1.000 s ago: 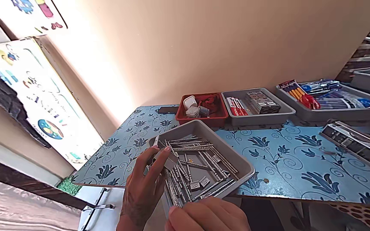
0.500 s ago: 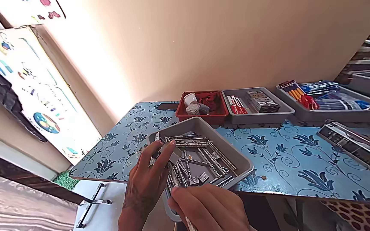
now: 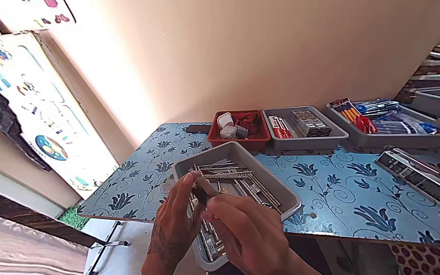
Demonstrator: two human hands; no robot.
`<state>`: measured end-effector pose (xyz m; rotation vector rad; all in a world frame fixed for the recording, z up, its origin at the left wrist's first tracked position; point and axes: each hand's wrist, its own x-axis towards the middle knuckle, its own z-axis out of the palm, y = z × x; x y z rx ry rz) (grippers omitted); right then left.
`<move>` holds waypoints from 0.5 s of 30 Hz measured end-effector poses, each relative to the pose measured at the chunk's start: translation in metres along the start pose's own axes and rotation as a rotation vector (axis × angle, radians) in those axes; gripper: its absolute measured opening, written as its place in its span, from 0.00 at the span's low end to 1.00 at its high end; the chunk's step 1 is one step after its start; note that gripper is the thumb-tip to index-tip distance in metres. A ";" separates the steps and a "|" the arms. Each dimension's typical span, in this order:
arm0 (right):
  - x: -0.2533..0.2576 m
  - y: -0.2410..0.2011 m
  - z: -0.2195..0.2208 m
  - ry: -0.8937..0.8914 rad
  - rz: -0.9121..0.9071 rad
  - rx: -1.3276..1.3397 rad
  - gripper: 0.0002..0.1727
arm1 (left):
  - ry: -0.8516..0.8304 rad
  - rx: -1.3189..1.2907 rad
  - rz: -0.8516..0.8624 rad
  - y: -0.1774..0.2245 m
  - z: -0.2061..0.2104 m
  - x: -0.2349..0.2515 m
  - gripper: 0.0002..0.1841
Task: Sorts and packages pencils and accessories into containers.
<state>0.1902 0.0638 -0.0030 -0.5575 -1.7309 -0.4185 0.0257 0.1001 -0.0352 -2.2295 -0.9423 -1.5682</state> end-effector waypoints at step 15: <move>-0.017 0.011 -0.007 0.027 -0.005 -0.048 0.15 | 0.031 -0.093 0.011 0.002 -0.004 0.002 0.29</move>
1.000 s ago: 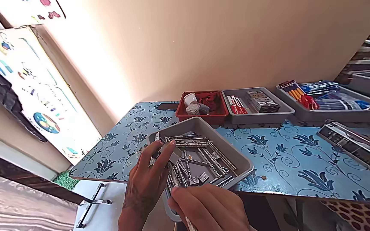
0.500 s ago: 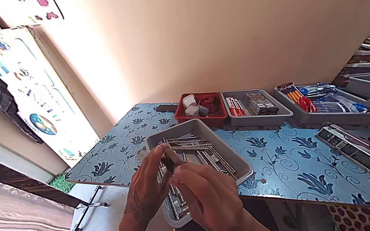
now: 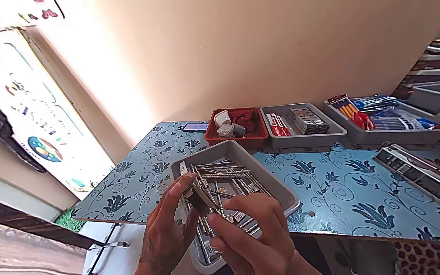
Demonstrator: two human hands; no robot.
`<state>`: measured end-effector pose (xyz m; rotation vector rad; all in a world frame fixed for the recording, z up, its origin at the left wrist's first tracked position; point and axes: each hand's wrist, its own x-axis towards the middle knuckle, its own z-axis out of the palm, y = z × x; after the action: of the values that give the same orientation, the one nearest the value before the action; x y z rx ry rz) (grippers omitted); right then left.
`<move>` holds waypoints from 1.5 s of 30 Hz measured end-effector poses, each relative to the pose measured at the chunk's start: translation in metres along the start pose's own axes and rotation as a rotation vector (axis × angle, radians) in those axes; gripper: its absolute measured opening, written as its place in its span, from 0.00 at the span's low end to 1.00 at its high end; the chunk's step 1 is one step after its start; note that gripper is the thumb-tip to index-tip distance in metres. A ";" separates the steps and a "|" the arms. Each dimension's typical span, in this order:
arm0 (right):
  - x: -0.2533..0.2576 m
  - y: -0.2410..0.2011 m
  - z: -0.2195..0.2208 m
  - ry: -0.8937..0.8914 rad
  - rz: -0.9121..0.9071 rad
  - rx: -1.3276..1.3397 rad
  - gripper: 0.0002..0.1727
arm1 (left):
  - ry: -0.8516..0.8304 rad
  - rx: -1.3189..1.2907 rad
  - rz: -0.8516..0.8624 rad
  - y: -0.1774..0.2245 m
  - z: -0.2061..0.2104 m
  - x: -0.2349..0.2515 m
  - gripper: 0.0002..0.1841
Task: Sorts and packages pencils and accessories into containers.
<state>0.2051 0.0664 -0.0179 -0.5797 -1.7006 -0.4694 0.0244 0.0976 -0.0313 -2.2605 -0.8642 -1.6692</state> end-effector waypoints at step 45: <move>0.007 0.089 -0.010 -1.383 0.744 -0.233 0.20 | -0.029 0.056 0.069 -0.004 -0.006 0.001 0.20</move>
<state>0.2663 0.1314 -0.0096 -1.9055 -2.4457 0.4288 0.0175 0.0985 -0.0296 -2.2561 -0.8191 -1.5667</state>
